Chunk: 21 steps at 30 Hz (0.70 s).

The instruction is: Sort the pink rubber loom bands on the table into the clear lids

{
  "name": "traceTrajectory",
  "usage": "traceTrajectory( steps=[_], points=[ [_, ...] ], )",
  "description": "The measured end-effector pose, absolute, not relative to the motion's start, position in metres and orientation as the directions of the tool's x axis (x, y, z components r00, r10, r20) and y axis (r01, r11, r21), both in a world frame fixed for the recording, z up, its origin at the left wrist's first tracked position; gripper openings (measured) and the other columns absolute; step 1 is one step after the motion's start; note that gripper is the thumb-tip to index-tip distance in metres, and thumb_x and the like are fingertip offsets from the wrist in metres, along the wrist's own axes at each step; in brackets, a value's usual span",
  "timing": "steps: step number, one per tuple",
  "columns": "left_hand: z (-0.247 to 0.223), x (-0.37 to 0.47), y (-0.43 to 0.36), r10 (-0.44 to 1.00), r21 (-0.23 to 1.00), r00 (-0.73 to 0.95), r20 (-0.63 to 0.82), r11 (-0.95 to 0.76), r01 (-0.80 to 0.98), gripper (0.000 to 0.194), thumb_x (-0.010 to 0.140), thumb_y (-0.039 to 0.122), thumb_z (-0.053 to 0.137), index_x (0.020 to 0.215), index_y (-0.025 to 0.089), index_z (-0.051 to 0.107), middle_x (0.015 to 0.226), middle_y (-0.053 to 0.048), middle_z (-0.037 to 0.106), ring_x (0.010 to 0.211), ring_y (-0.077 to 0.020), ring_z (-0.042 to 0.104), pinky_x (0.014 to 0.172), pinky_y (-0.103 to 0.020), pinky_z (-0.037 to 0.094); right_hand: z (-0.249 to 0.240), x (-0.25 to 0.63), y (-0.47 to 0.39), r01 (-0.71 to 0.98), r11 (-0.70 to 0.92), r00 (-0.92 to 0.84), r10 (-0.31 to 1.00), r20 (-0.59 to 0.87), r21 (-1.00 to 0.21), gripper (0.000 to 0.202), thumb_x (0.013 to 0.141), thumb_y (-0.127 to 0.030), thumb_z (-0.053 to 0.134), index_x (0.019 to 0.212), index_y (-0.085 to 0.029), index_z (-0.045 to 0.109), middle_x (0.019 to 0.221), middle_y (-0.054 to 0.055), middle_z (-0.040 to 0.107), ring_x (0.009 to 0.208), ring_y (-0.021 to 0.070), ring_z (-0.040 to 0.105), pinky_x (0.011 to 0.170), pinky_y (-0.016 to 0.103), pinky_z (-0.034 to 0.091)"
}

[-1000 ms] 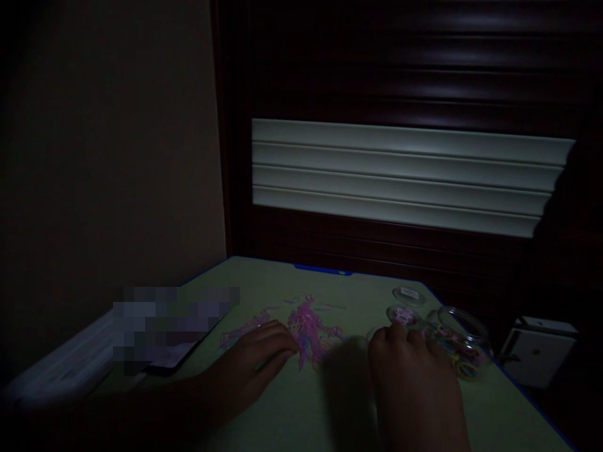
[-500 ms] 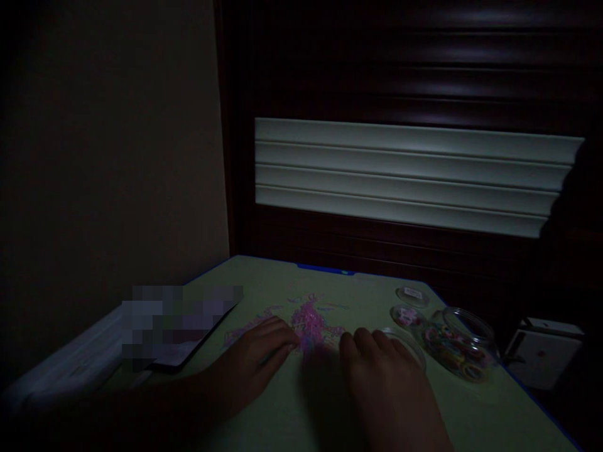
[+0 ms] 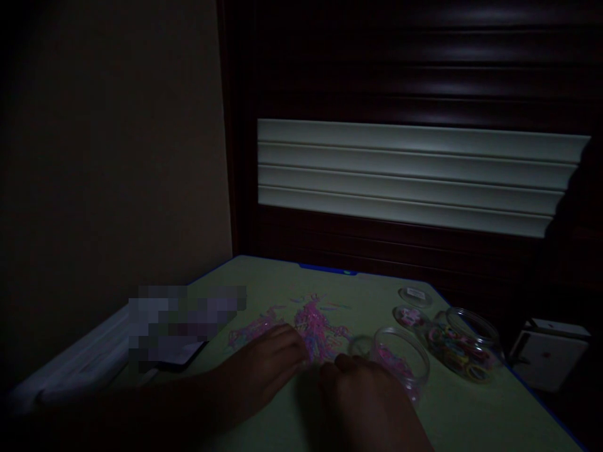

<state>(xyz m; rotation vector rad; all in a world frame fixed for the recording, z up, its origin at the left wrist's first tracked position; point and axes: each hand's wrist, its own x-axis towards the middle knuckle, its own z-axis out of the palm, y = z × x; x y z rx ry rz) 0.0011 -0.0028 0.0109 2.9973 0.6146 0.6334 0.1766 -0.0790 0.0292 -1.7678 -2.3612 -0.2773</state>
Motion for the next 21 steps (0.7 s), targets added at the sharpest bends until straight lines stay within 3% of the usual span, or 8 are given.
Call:
traceTrajectory(
  steps=[4, 12, 21],
  points=[
    [0.015, 0.002, -0.005, 0.322, 0.063, 0.881, 0.346, -0.945, 0.321, 0.009, 0.088, 0.015, 0.045, 0.091, 0.016, 0.054, 0.091, -0.004, 0.054, 0.088, -0.017, 0.047, 0.082, -0.029, 0.037, 0.03, 0.176, -0.079, 0.953, 0.3, -0.303, 0.919, 0.251, 0.051, 0.028, 0.067, -0.002, 0.047, 0.074, -0.023, 0.065, 0.068, 0.001, 0.064, 0.06, 0.0157, 0.061, 0.05, 0.022, 0.038],
    [0.01, 0.003, -0.002, 0.387, 0.181, 0.85, 0.356, -0.921, 0.344, 0.007, 0.086, 0.018, 0.05, 0.089, 0.017, 0.056, 0.09, -0.001, 0.054, 0.089, -0.0153, 0.048, 0.082, -0.027, 0.037, 0.037, 0.176, -0.081, 0.95, 0.311, -0.311, 0.918, 0.247, 0.037, 0.031, 0.064, -0.001, 0.044, 0.075, -0.021, 0.065, 0.07, 0.002, 0.065, 0.06, 0.0151, 0.061, 0.048, 0.022, 0.037],
    [0.009, 0.005, -0.001, 0.412, 0.154, 0.841, 0.351, -0.911, 0.382, 0.007, 0.085, 0.015, 0.051, 0.09, 0.017, 0.057, 0.092, -0.001, 0.053, 0.09, -0.0162, 0.046, 0.082, -0.028, 0.036, 0.038, 0.174, -0.082, 0.953, 0.301, -0.299, 0.927, 0.225, 0.028, 0.031, 0.067, 0.0, 0.044, 0.076, -0.022, 0.064, 0.071, 0.002, 0.065, 0.06, 0.0148, 0.06, 0.05, 0.023, 0.037]
  ],
)
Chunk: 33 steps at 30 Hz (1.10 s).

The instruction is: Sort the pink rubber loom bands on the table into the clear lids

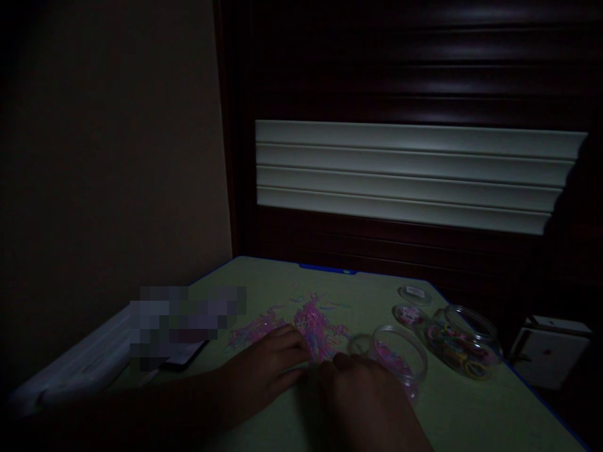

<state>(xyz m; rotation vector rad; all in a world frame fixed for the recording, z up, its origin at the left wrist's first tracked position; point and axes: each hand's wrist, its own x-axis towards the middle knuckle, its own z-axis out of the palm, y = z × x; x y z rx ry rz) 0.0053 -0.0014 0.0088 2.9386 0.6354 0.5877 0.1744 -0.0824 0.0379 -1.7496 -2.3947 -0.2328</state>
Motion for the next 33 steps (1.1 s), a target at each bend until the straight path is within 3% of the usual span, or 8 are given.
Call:
traceTrajectory(
  steps=[5, 12, 15, 23, 33],
  points=[
    [0.01, 0.007, -0.005, 0.438, 0.095, 0.831, 0.343, -0.896, 0.433, 0.012, 0.089, 0.017, 0.045, 0.089, 0.019, 0.057, 0.091, -0.002, 0.052, 0.088, -0.0176, 0.045, 0.08, -0.03, 0.036, 0.037, 0.173, -0.082, 0.958, 0.279, -0.288, 0.93, 0.23, 0.072, 0.027, 0.068, -0.001, 0.047, 0.072, -0.022, 0.064, 0.069, 0.0, 0.065, 0.059, 0.0159, 0.06, 0.049, 0.023, 0.034],
    [0.008, 0.008, -0.004, 0.451, 0.054, 0.817, 0.359, -0.884, 0.464, 0.012, 0.088, 0.019, 0.046, 0.085, 0.018, 0.057, 0.091, -0.002, 0.052, 0.089, -0.018, 0.045, 0.079, -0.03, 0.035, 0.047, 0.169, -0.086, 0.962, 0.27, -0.27, 0.943, 0.195, 0.025, 0.028, 0.065, 0.0, 0.048, 0.073, -0.021, 0.064, 0.071, 0.001, 0.065, 0.06, 0.0145, 0.06, 0.049, 0.022, 0.034],
    [0.008, 0.009, -0.005, 0.451, 0.025, 0.821, 0.351, -0.881, 0.473, 0.011, 0.088, 0.018, 0.046, 0.084, 0.018, 0.057, 0.09, -0.002, 0.052, 0.088, -0.018, 0.045, 0.078, -0.031, 0.036, 0.046, 0.17, -0.086, 0.959, 0.28, -0.281, 0.935, 0.219, 0.033, 0.025, 0.069, -0.002, 0.047, 0.072, -0.021, 0.063, 0.07, 0.001, 0.065, 0.059, 0.0146, 0.059, 0.049, 0.023, 0.034],
    [0.0, 0.013, -0.001, 0.416, -0.116, 0.842, 0.343, -0.871, 0.477, 0.002, 0.082, 0.015, 0.054, 0.081, 0.016, 0.054, 0.086, -0.002, 0.052, 0.086, -0.0188, 0.045, 0.076, -0.032, 0.036, 0.036, 0.173, -0.079, 0.95, 0.311, -0.312, 0.924, 0.223, 0.039, 0.025, 0.064, -0.002, 0.049, 0.07, -0.021, 0.062, 0.068, 0.001, 0.065, 0.057, 0.0155, 0.059, 0.048, 0.023, 0.034],
    [0.001, 0.013, -0.004, 0.423, -0.065, 0.823, 0.38, -0.875, 0.48, 0.007, 0.086, 0.015, 0.047, 0.084, 0.017, 0.054, 0.088, -0.002, 0.051, 0.085, -0.018, 0.046, 0.075, -0.031, 0.037, 0.043, 0.171, -0.084, 0.955, 0.295, -0.295, 0.929, 0.222, 0.033, 0.03, 0.065, 0.0, 0.044, 0.074, -0.021, 0.063, 0.07, 0.001, 0.065, 0.06, 0.0154, 0.06, 0.05, 0.023, 0.037]
  ],
)
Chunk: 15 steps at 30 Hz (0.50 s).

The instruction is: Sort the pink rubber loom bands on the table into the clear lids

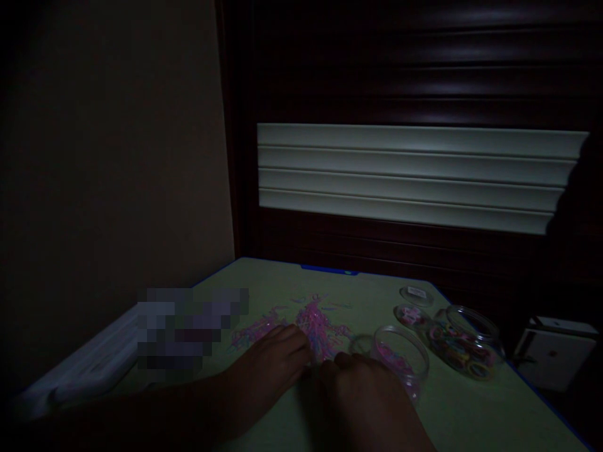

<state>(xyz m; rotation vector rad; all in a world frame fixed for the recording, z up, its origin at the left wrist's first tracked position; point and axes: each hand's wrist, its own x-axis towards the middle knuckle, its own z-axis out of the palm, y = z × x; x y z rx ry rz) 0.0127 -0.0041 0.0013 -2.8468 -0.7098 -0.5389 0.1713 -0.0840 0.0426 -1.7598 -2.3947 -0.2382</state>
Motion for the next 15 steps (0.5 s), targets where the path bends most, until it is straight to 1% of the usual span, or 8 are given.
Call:
traceTrajectory(
  steps=[6, 10, 15],
  points=[
    [-0.0017, 0.0125, -0.002, 0.411, -0.079, 0.83, 0.378, -0.878, 0.471, 0.007, 0.086, 0.017, 0.05, 0.085, 0.017, 0.056, 0.089, -0.002, 0.051, 0.089, -0.0187, 0.045, 0.078, -0.032, 0.036, 0.0359, 0.1736, -0.0803, 0.952, 0.304, -0.302, 0.926, 0.225, 0.027, 0.027, 0.063, -0.002, 0.046, 0.073, -0.021, 0.063, 0.069, 0.002, 0.064, 0.058, 0.0147, 0.059, 0.049, 0.022, 0.036],
    [0.0004, 0.0121, -0.0024, 0.426, -0.07, 0.829, 0.362, -0.875, 0.479, 0.005, 0.085, 0.017, 0.052, 0.083, 0.017, 0.057, 0.091, -0.002, 0.051, 0.09, -0.0187, 0.045, 0.078, -0.031, 0.037, 0.0418, 0.1723, -0.0842, 0.951, 0.311, -0.302, 0.931, 0.206, -0.007, 0.027, 0.067, -0.002, 0.046, 0.077, -0.021, 0.063, 0.073, 0.002, 0.065, 0.063, 0.0153, 0.06, 0.055, 0.023, 0.038],
    [0.0028, 0.0122, -0.0032, 0.438, -0.067, 0.827, 0.352, -0.87, 0.489, 0.003, 0.084, 0.018, 0.054, 0.082, 0.017, 0.056, 0.089, -0.002, 0.052, 0.088, -0.0181, 0.045, 0.077, -0.03, 0.038, 0.0428, 0.1719, -0.0836, 0.955, 0.294, -0.293, 0.935, 0.199, 0.027, 0.027, 0.068, -0.001, 0.047, 0.074, -0.022, 0.063, 0.071, 0.002, 0.065, 0.061, 0.0147, 0.06, 0.051, 0.023, 0.034]
  ],
)
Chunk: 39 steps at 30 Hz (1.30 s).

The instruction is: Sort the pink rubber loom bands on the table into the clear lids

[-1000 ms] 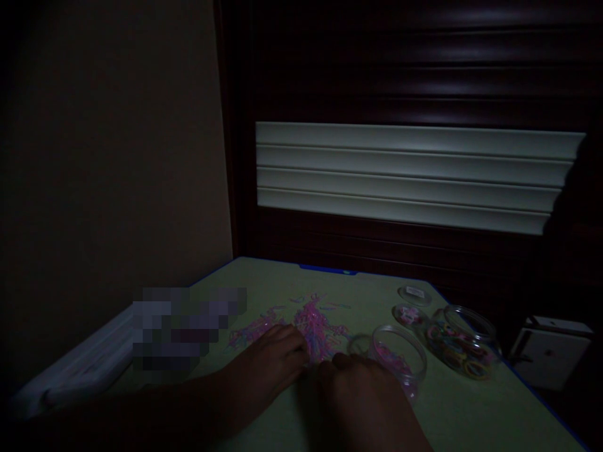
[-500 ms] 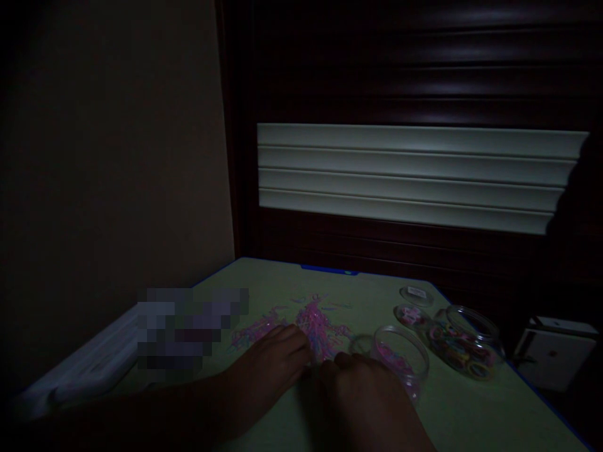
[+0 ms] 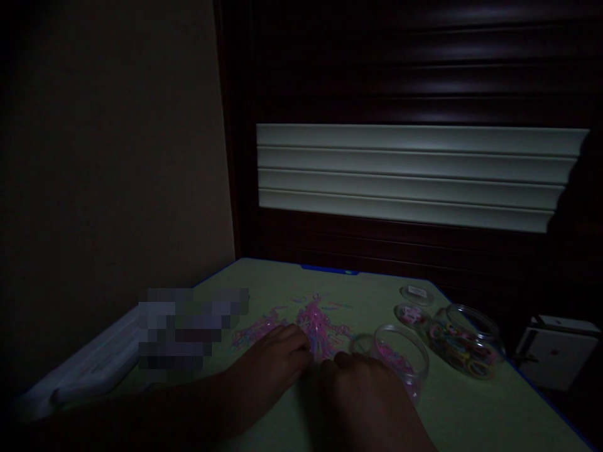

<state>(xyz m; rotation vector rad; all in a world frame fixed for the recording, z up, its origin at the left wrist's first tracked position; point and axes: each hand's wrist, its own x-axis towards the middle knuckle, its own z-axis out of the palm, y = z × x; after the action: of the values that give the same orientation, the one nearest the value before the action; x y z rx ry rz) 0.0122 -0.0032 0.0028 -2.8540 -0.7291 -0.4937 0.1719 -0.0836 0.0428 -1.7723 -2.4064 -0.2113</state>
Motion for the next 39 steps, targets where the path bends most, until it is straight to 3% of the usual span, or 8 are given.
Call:
traceTrajectory(
  steps=[14, 23, 34, 39],
  points=[
    [0.01, 0.008, -0.007, 0.448, -0.043, 0.811, 0.376, -0.866, 0.498, 0.013, 0.089, 0.016, 0.043, 0.083, 0.016, 0.054, 0.087, -0.002, 0.053, 0.086, -0.018, 0.047, 0.077, -0.031, 0.038, 0.041, 0.173, -0.082, 0.957, 0.29, -0.285, 0.929, 0.237, 0.015, 0.024, 0.069, -0.003, 0.047, 0.072, -0.021, 0.062, 0.07, 0.001, 0.064, 0.059, 0.0148, 0.059, 0.05, 0.023, 0.035],
    [0.012, 0.007, -0.007, 0.474, 0.04, 0.775, 0.417, -0.862, 0.506, 0.017, 0.09, 0.013, 0.038, 0.086, 0.016, 0.054, 0.089, -0.003, 0.054, 0.087, -0.0186, 0.046, 0.078, -0.032, 0.039, 0.046, 0.173, -0.086, 0.968, 0.25, -0.237, 0.93, 0.28, -0.009, 0.022, 0.071, -0.009, 0.046, 0.073, -0.021, 0.064, 0.069, 0.002, 0.065, 0.058, 0.0151, 0.06, 0.048, 0.022, 0.035],
    [0.01, 0.003, -0.007, 0.402, 0.09, 0.773, 0.491, -0.906, 0.414, 0.017, 0.09, 0.014, 0.039, 0.096, 0.016, 0.054, 0.09, -0.005, 0.053, 0.087, -0.0195, 0.045, 0.077, -0.034, 0.039, 0.056, 0.169, -0.09, 0.973, 0.224, -0.202, 0.934, 0.296, -0.045, 0.03, 0.066, -0.001, 0.044, 0.076, -0.02, 0.065, 0.073, 0.002, 0.065, 0.06, 0.0145, 0.06, 0.048, 0.021, 0.035],
    [0.007, 0.003, -0.006, 0.327, 0.09, 0.765, 0.554, -0.938, 0.336, 0.016, 0.09, 0.013, 0.04, 0.097, 0.014, 0.054, 0.088, -0.005, 0.053, 0.084, -0.0187, 0.045, 0.075, -0.034, 0.039, 0.047, 0.169, -0.085, 0.98, 0.191, -0.164, 0.932, 0.324, -0.052, 0.028, 0.069, -0.003, 0.044, 0.079, -0.021, 0.063, 0.073, 0.002, 0.063, 0.063, 0.0154, 0.06, 0.051, 0.022, 0.037]
  ],
)
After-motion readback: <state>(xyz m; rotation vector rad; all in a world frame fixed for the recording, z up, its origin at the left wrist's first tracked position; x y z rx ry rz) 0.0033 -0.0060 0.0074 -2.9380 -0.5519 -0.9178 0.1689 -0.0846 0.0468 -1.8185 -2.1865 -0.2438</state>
